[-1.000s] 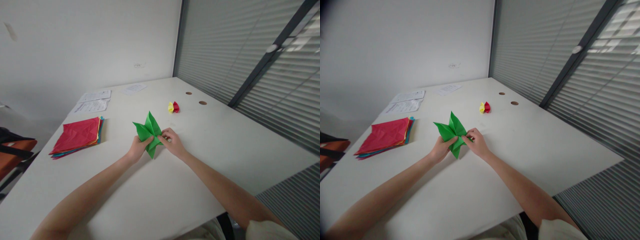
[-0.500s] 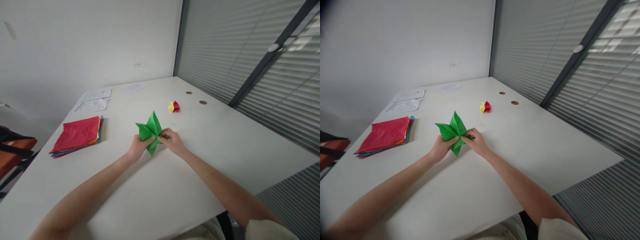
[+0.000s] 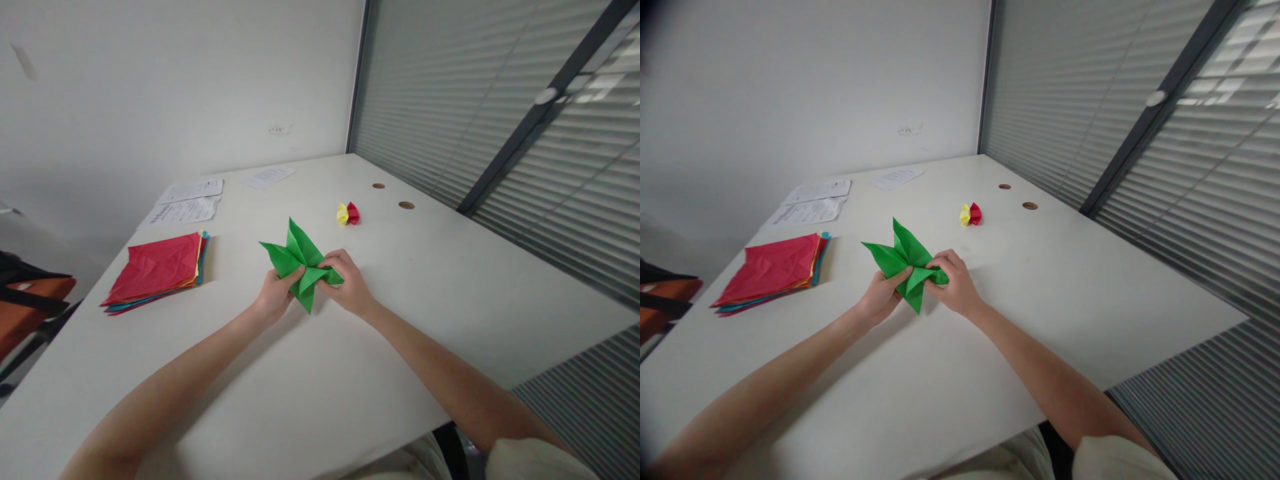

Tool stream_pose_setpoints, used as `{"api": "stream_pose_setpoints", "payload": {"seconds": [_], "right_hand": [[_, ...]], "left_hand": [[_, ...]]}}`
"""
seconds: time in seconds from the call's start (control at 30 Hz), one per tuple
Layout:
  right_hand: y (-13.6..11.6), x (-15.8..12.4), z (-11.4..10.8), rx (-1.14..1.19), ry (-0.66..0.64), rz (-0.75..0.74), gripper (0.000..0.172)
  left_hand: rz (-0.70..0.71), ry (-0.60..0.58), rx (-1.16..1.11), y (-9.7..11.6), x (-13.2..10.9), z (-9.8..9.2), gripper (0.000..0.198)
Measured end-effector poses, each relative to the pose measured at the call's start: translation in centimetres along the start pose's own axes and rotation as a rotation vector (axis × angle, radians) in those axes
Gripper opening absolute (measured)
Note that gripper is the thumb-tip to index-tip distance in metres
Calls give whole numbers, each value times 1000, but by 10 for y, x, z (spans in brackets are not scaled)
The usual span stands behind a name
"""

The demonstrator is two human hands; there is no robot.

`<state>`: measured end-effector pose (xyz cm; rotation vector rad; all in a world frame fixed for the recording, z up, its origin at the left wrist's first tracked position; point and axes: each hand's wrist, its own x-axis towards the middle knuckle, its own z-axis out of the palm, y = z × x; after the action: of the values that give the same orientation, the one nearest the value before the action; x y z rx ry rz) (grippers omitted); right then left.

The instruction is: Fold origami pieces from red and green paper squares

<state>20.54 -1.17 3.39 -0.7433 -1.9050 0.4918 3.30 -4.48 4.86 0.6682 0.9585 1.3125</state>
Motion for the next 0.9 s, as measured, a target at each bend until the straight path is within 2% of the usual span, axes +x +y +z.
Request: {"api": "stream_pose_setpoints", "payload": {"seconds": [0.13, 0.43, 0.57, 0.63, 0.7, 0.8, 0.9], "right_hand": [[6, -4, 6, -52, 51, 29, 13], [5, -8, 9, -82, 15, 33, 16], [7, -7, 7, -43, -14, 28, 11], [9, -6, 7, 17, -26, 62, 6], [10, -5, 9, 72, -19, 133, 9], [11, -5, 14, 94, -6, 224, 14], [11, -6, 17, 89, -2, 245, 15]], "left_hand": [[-8, -16, -7, -4, -2, 1, 37], [-6, -19, 14, -5, 1, -3, 36], [58, 29, 46, -5, 3, -5, 37], [107, 60, 73, -6, 5, -7, 37], [129, 58, 102, -7, 6, -8, 38], [134, 14, 126, -10, 5, -8, 38], [113, -29, 136, -11, 3, -7, 38]]}}
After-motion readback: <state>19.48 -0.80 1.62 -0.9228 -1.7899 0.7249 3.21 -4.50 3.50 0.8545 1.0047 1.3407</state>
